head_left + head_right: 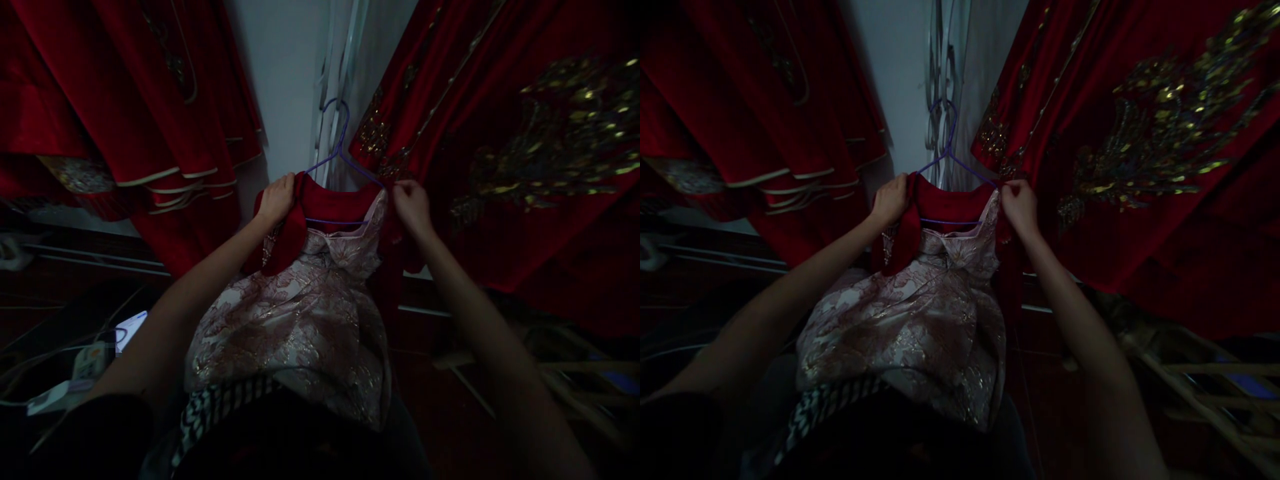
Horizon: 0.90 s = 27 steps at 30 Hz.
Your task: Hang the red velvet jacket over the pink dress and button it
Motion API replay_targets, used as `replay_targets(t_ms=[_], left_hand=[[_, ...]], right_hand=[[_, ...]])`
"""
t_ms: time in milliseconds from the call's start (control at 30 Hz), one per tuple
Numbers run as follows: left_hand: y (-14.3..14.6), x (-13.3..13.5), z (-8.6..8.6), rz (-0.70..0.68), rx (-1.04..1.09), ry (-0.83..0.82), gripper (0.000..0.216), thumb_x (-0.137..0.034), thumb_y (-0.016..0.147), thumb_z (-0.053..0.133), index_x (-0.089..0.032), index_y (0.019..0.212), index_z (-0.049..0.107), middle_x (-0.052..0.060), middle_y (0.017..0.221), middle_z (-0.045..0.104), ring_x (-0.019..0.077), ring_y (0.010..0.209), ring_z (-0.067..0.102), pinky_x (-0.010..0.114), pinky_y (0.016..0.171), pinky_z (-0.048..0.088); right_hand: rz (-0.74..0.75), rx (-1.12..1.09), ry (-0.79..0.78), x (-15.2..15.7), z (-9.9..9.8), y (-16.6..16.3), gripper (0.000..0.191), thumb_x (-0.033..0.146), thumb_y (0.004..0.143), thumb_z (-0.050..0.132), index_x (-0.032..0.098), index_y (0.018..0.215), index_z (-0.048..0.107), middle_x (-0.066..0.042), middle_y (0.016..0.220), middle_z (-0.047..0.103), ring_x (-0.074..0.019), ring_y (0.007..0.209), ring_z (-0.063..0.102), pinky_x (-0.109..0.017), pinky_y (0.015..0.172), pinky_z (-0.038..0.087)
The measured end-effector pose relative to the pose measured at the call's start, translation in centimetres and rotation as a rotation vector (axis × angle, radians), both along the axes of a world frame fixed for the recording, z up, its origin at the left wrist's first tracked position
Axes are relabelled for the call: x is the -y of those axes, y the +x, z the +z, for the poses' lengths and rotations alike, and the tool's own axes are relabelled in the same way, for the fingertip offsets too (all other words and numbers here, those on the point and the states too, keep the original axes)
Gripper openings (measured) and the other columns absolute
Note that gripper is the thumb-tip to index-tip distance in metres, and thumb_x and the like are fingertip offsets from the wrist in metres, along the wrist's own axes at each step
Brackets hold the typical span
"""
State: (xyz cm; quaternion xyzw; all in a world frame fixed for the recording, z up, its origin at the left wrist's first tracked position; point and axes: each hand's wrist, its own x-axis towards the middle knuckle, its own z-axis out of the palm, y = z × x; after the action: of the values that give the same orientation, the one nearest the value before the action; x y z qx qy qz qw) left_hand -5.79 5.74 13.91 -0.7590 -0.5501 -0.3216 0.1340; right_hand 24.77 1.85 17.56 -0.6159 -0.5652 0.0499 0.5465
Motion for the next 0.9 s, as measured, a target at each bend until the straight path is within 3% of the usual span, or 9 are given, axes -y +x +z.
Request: replay_targets(t_ms=[67,200,300,433,533,633,767,900], left_hand=[[0.4,0.4,-0.7,0.024,0.058,0.021,0.032,-0.013,0.087,0.036,-0.013,0.116,0.048,0.017,0.105,0.062,0.0259,0.104,0.057,0.037,0.092,0.043],[1.4,1.0,-2.3,0.067,0.189,0.104,0.040,-0.017,0.083,0.044,-0.014,0.123,0.044,0.017,0.118,0.058,0.0296,0.116,0.051,0.044,0.100,0.038],[1.5,0.3,-2.7,0.004,0.314,0.191,0.040,-0.020,0.083,0.048,-0.015,0.123,0.044,0.015,0.122,0.055,0.0304,0.118,0.049,0.047,0.102,0.037],[-0.3,-0.8,-2.5,-0.147,0.491,0.290,0.028,-0.021,0.086,0.050,-0.017,0.113,0.046,0.012,0.117,0.054,0.0232,0.111,0.051,0.041,0.097,0.041],[-2.5,-0.3,-2.9,-0.109,0.532,0.346,0.020,-0.020,0.082,0.056,-0.016,0.100,0.046,0.012,0.109,0.053,0.0220,0.105,0.050,0.041,0.093,0.042],[-3.5,1.2,-3.5,-0.117,0.515,0.296,0.022,-0.015,0.077,0.057,-0.017,0.095,0.045,0.008,0.098,0.054,0.0203,0.093,0.054,0.039,0.086,0.044],[-0.8,3.2,-3.3,-0.277,0.518,0.145,0.023,-0.014,0.073,0.055,-0.019,0.093,0.046,0.001,0.084,0.054,0.0134,0.071,0.053,0.029,0.070,0.044],[4.4,5.0,-2.9,-0.366,0.587,0.016,0.015,-0.015,0.073,0.055,-0.020,0.085,0.048,-0.003,0.071,0.052,0.0110,0.062,0.049,0.024,0.063,0.040]], right_hand=[[0.012,0.103,0.024,0.0,-1.2,-2.7,0.034,0.025,0.067,0.065,0.018,0.099,0.056,-0.010,0.096,0.067,-0.0224,0.086,0.061,-0.035,0.083,0.048],[0.035,0.094,0.020,-0.1,-3.5,-8.5,0.019,0.029,0.078,0.054,0.019,0.094,0.049,-0.011,0.097,0.063,-0.0235,0.090,0.061,-0.036,0.085,0.046],[0.190,0.078,0.035,0.0,-4.7,-11.1,0.017,0.025,0.076,0.053,0.020,0.091,0.048,-0.008,0.092,0.062,-0.0207,0.084,0.060,-0.032,0.078,0.047],[0.341,0.100,0.022,0.6,-5.9,-9.3,0.019,0.019,0.068,0.054,0.020,0.086,0.048,-0.002,0.080,0.057,-0.0162,0.071,0.055,-0.028,0.068,0.044],[0.366,0.155,-0.017,1.7,-6.6,-5.9,0.026,0.016,0.064,0.054,0.021,0.089,0.048,0.001,0.075,0.053,-0.0141,0.066,0.052,-0.027,0.065,0.042],[0.390,0.211,-0.044,3.0,-7.1,-3.2,0.033,0.014,0.062,0.053,0.021,0.094,0.048,0.003,0.075,0.051,-0.0128,0.064,0.049,-0.026,0.064,0.041],[0.421,0.137,-0.032,3.3,-7.1,-3.4,0.030,0.015,0.062,0.051,0.021,0.091,0.047,0.002,0.076,0.050,-0.0128,0.067,0.050,-0.026,0.065,0.042],[0.563,-0.090,-0.030,2.0,-6.8,-7.3,0.023,0.020,0.065,0.049,0.022,0.087,0.046,0.002,0.078,0.051,-0.0129,0.070,0.052,-0.026,0.066,0.045]])
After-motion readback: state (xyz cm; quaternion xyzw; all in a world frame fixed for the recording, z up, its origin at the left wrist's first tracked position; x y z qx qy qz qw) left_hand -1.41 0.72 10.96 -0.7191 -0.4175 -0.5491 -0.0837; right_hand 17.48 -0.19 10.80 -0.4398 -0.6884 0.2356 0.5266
